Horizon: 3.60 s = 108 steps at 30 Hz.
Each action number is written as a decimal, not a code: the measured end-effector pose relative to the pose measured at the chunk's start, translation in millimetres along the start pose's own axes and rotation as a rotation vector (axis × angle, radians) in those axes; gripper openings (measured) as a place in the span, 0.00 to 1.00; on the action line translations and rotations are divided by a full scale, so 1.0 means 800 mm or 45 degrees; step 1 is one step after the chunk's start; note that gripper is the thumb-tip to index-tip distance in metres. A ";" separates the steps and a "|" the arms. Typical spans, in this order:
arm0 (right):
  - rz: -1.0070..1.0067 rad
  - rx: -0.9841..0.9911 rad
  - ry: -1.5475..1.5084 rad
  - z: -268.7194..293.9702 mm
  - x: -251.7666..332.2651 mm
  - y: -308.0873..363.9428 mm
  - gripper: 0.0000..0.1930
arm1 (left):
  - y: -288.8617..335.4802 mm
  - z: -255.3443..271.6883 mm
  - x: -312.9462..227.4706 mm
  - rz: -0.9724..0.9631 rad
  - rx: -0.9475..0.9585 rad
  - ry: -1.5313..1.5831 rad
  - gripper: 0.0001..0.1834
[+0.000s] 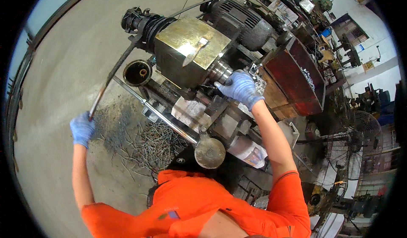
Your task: The person operates a manual lathe machine by securing a metal component in the chuck, using a hand-held tool to shape the rotating part, and then placing the processed piece into a metal tray.
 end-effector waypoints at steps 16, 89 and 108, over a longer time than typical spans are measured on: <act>-0.043 -0.635 -0.291 0.086 -0.053 0.057 0.13 | -0.087 0.063 -0.062 -0.232 -1.003 0.619 0.15; -2.256 0.000 0.363 -0.073 -0.282 0.998 0.24 | -0.081 -0.145 -0.183 1.268 -0.376 2.196 0.06; -2.388 0.092 0.468 -0.070 -0.272 0.999 0.27 | -0.084 -0.155 -0.185 1.270 -0.353 2.219 0.06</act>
Point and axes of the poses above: each hand's wrist, its own y-axis away from the middle knuckle, its own z-axis out of the back of the hand, x = y × z, the point moved 9 cm from there along -y, towards the middle knuckle, and after that the axes turned 11 degrees about -x, right-handed, at the moved point
